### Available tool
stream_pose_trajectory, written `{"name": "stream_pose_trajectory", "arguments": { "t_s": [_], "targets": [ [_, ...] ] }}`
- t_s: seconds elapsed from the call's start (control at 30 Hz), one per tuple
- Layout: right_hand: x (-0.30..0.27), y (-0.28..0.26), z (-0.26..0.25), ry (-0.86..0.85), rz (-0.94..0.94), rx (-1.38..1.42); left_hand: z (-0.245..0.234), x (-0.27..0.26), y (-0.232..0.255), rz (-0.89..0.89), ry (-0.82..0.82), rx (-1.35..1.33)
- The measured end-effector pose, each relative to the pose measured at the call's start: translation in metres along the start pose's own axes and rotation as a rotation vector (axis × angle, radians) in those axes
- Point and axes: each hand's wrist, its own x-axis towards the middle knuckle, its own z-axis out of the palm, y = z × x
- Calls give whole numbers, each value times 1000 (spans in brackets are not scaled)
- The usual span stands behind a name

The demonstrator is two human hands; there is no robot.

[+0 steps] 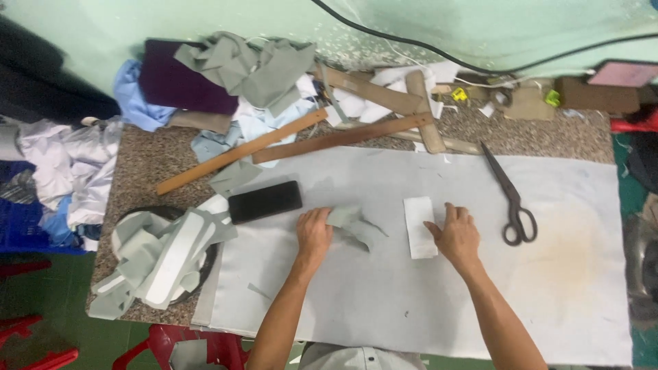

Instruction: The person irons a white fabric sheet on a workbench, then cuts a smaller white piece and a grey piece. They layer the pieces, iron them together, and use a ruler and chalk to mark lines on the grey fabric before cutting along the marks.

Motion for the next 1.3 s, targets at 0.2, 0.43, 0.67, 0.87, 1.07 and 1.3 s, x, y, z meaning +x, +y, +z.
{"name": "stream_pose_trajectory", "arguments": {
  "t_s": [0.2,0.43,0.67,0.87,1.07,1.3],
  "targets": [
    [84,-147,-17,335,-410,334,-104,22,-67,184,479,142],
    [220,-359,2,827,-786,18,-98,7,-81,89,217,83],
    [298,-385,4,909,-744,-330,-112,13,-78,53,90,105],
    [226,-342,-71,952,-907,198,-112,12,-75,67,114,184],
    [76,-217,-104,96,-339,903,-100,9,-83,70,102,158],
    [-53,-93,-31,-533,-103,872,-82,-1,-94,117,114,248]
  ]
}}
